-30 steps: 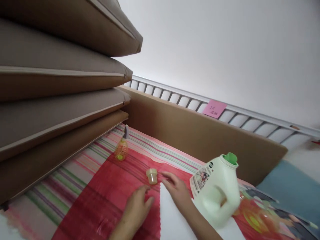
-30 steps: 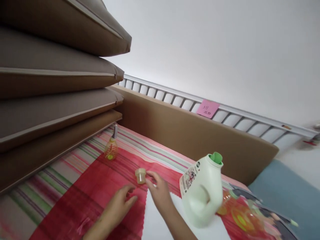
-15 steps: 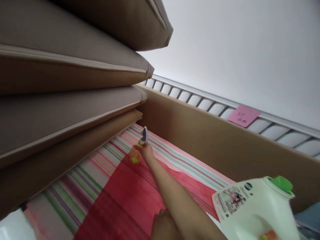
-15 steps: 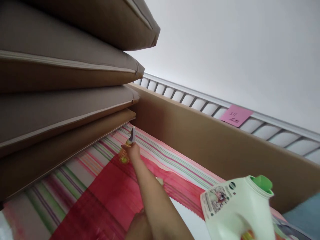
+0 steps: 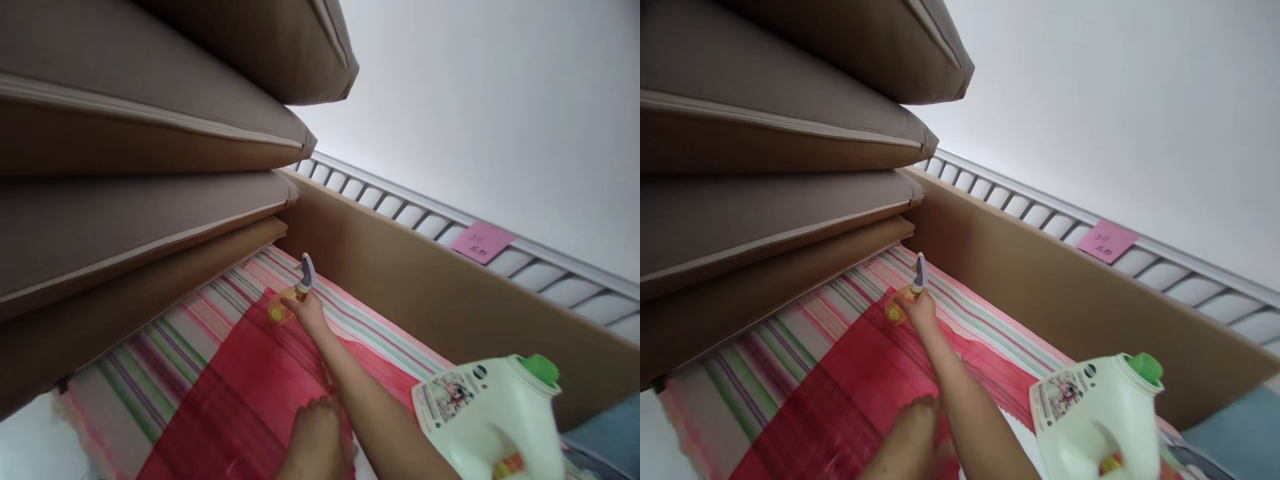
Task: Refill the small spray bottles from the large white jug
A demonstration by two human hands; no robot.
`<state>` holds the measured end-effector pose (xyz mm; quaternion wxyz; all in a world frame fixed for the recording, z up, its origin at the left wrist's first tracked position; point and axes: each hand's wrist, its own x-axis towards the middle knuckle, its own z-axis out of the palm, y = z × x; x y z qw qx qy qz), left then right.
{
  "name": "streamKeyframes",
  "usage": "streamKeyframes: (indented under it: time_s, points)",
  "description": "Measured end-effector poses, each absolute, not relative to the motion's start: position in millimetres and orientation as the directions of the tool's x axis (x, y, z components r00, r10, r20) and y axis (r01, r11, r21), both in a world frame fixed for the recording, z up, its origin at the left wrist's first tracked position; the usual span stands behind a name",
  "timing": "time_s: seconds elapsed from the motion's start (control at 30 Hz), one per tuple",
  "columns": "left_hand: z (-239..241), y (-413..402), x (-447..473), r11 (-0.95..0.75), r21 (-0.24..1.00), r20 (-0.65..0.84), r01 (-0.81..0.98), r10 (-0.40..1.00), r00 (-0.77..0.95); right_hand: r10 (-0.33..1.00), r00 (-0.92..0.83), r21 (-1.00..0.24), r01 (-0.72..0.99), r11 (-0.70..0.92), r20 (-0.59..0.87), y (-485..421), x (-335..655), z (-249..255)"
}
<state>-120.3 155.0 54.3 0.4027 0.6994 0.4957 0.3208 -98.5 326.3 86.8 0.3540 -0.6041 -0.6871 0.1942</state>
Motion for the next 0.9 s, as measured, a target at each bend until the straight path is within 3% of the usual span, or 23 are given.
streamKeyframes:
  time_s: [0.07,0.13,0.3,0.4,0.53,0.67,0.9]
  points:
    - [63,157,-128,-0.142,0.856,0.027,0.496,0.972,0.232,0.966,-0.026,-0.698,0.686,0.205,0.259,303,-78,109]
    - [70,160,-134,-0.158,0.886,0.105,0.436,0.984,0.142,0.968,-0.031,-0.709,0.675,0.204,0.248,273,-52,133]
    - [71,158,-133,-0.491,0.809,0.527,0.323,0.849,-0.03,0.977,0.109,-0.774,0.629,0.073,0.181,175,16,169]
    - [61,141,-118,-0.651,0.71,0.652,0.27,0.752,0.1,0.97,0.211,-0.828,0.56,-0.016,0.124,115,35,166]
    - [40,111,-94,-0.727,0.644,0.628,0.239,0.681,0.376,0.953,0.288,-0.911,0.41,-0.036,0.092,58,29,145]
    - [24,95,-81,-0.742,0.644,0.626,0.186,0.65,0.431,0.939,0.341,-0.927,0.367,-0.085,0.049,30,22,130]
    - [18,89,-75,-0.794,0.578,0.646,0.19,0.587,0.489,0.88,0.462,-0.988,0.147,0.047,0.111,7,38,121]
